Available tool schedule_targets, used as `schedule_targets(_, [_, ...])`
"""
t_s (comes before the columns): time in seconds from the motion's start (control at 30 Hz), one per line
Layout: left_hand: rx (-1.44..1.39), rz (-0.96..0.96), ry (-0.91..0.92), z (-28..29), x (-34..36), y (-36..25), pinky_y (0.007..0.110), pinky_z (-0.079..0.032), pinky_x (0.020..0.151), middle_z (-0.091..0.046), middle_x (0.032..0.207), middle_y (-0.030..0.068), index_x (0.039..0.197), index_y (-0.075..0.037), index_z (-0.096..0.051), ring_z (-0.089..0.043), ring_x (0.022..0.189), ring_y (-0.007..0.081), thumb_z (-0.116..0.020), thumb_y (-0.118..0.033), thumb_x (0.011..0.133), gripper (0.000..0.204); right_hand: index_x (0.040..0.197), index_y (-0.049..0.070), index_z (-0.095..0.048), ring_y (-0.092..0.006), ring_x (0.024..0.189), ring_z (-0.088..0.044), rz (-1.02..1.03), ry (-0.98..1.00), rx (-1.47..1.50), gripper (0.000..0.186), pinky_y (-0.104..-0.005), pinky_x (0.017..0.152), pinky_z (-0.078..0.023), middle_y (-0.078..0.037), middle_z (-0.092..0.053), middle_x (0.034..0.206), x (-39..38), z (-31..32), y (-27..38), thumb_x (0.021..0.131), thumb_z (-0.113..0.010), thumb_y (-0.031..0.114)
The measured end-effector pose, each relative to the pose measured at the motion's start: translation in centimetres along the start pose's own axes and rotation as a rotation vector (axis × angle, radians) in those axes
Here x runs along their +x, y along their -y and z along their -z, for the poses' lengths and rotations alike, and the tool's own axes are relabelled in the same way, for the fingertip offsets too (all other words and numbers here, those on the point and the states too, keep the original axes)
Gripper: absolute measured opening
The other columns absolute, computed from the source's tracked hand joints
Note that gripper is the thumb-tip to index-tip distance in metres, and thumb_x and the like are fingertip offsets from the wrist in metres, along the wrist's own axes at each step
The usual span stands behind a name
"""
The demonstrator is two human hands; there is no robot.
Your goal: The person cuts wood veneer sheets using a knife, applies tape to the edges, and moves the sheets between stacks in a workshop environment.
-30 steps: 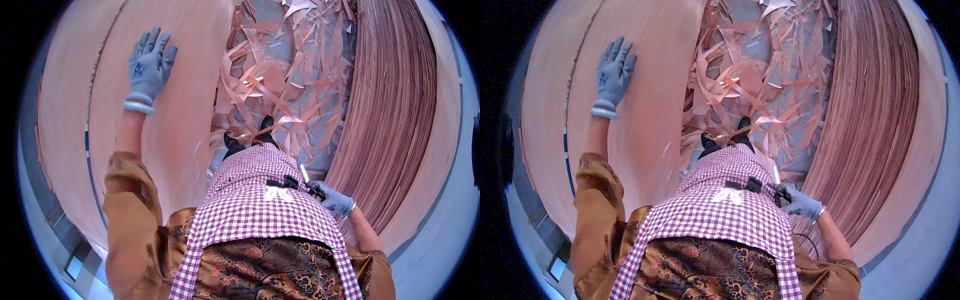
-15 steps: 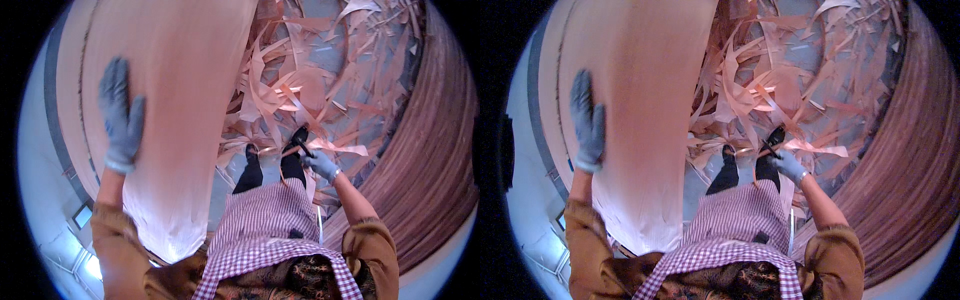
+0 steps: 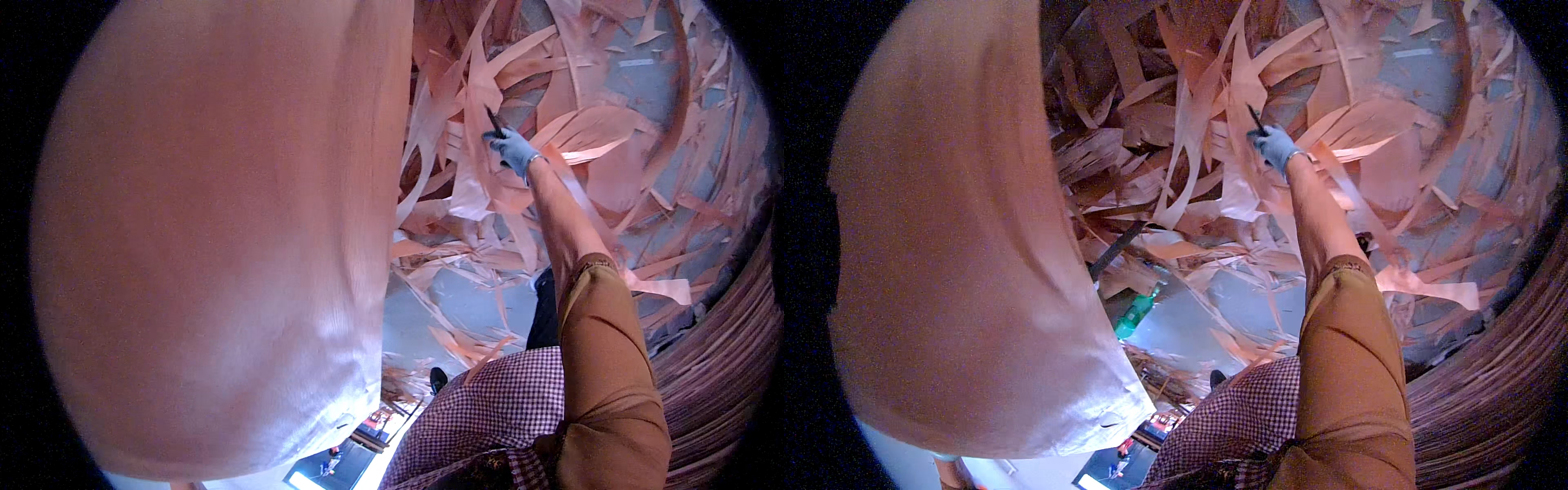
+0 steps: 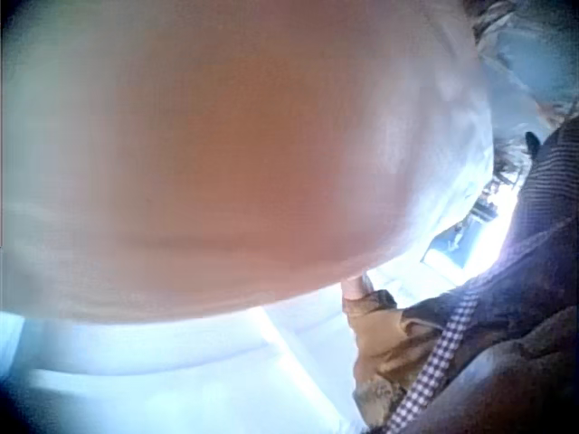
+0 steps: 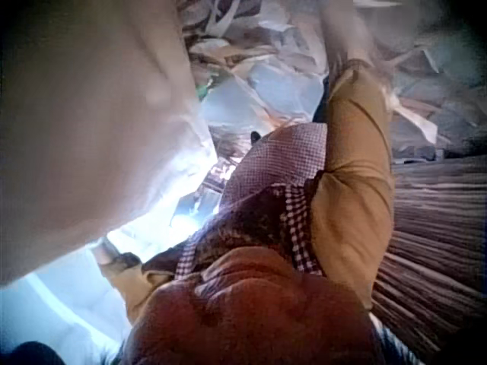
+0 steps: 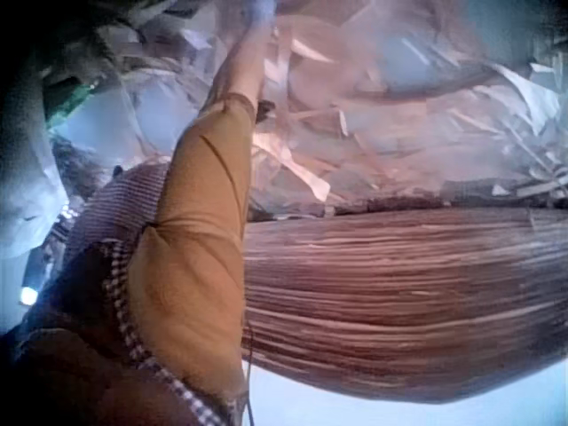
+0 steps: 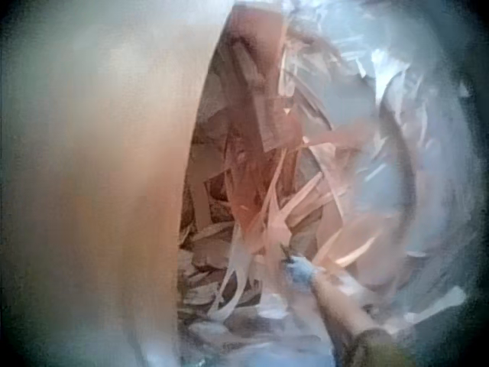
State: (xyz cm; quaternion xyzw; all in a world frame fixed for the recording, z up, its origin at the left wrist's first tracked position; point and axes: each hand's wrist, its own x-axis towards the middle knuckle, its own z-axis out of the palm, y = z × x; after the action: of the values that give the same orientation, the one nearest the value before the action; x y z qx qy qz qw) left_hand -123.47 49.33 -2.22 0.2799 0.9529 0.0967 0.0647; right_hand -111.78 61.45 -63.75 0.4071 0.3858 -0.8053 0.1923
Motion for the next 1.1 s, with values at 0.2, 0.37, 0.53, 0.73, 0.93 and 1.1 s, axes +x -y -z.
schedule_targets(0.2, [-0.040,-0.017,-0.010,0.2,0.8,-0.6,0.039,-0.024,0.108,-0.033,0.140,0.0163,0.138,-0.001,-0.028,-0.032,0.129,0.0273,-0.040,-0.044,0.089,0.067,0.100,0.009,-0.063,-0.0256,0.076,-0.060,1.313,0.256,-0.668,0.025,-0.0351,0.067,-0.050,-0.007,-0.064,0.089,-1.1,-3.2,-6.5,0.076,-0.054,0.006])
schedule_targets(0.37, [-0.076,0.004,-0.043,2.5,0.1,0.8,0.039,-0.024,0.108,-0.034,0.139,0.0167,0.138,0.000,-0.028,-0.033,0.128,0.0276,-0.040,-0.044,0.089,0.067,0.107,0.007,-0.065,-0.0096,0.073,-0.056,0.001,0.382,-0.232,0.024,-0.0251,0.067,-0.047,-0.001,-0.064,0.084,-19.8,-8.3,-5.0,0.085,-0.061,0.016])
schedule_targets(0.53, [0.097,-0.293,0.019,4.5,1.1,0.3,0.043,-0.011,0.111,-0.021,0.147,0.0184,0.140,0.000,-0.024,-0.016,0.136,0.0326,-0.039,-0.046,0.088,0.072,0.095,0.002,-0.062,-0.0112,0.062,-0.055,0.144,-0.207,0.058,0.018,-0.0256,0.058,-0.047,-0.002,-0.061,0.077,-28.2,1.5,-0.6,0.079,-0.066,0.010])
schedule_targets(0.73, [0.257,-0.405,0.025,5.1,1.1,-0.1,0.043,-0.012,0.111,-0.025,0.145,0.0176,0.137,0.000,-0.031,-0.020,0.136,0.0328,-0.040,-0.040,0.089,0.064,0.097,0.005,-0.060,-0.0094,0.054,-0.051,0.257,-0.477,0.233,0.020,-0.0245,0.049,-0.044,-0.001,-0.056,0.073,-39.8,10.2,11.3,0.077,-0.062,0.003])
schedule_targets(0.93, [0.234,-0.494,-0.043,4.8,0.9,-0.3,0.046,-0.012,0.111,-0.032,0.142,0.0175,0.135,-0.001,-0.036,-0.026,0.133,0.0330,-0.052,-0.025,0.079,0.063,0.097,0.007,-0.063,-0.0053,0.054,-0.048,0.392,-0.482,0.178,0.020,-0.0199,0.046,-0.036,0.003,-0.056,0.070,-48.7,11.2,15.0,0.078,-0.066,0.012])
schedule_targets(1.1, [0.221,-0.524,-0.084,5.8,1.1,-0.3,0.047,-0.013,0.110,-0.034,0.141,0.0170,0.135,-0.003,-0.037,-0.028,0.132,0.0330,-0.055,-0.027,0.078,0.064,0.098,0.010,-0.064,-0.0018,0.051,-0.039,0.638,-0.528,0.176,0.021,-0.0177,0.045,-0.030,0.007,-0.056,0.072,-55.1,7.7,18.1,0.079,-0.069,0.016])
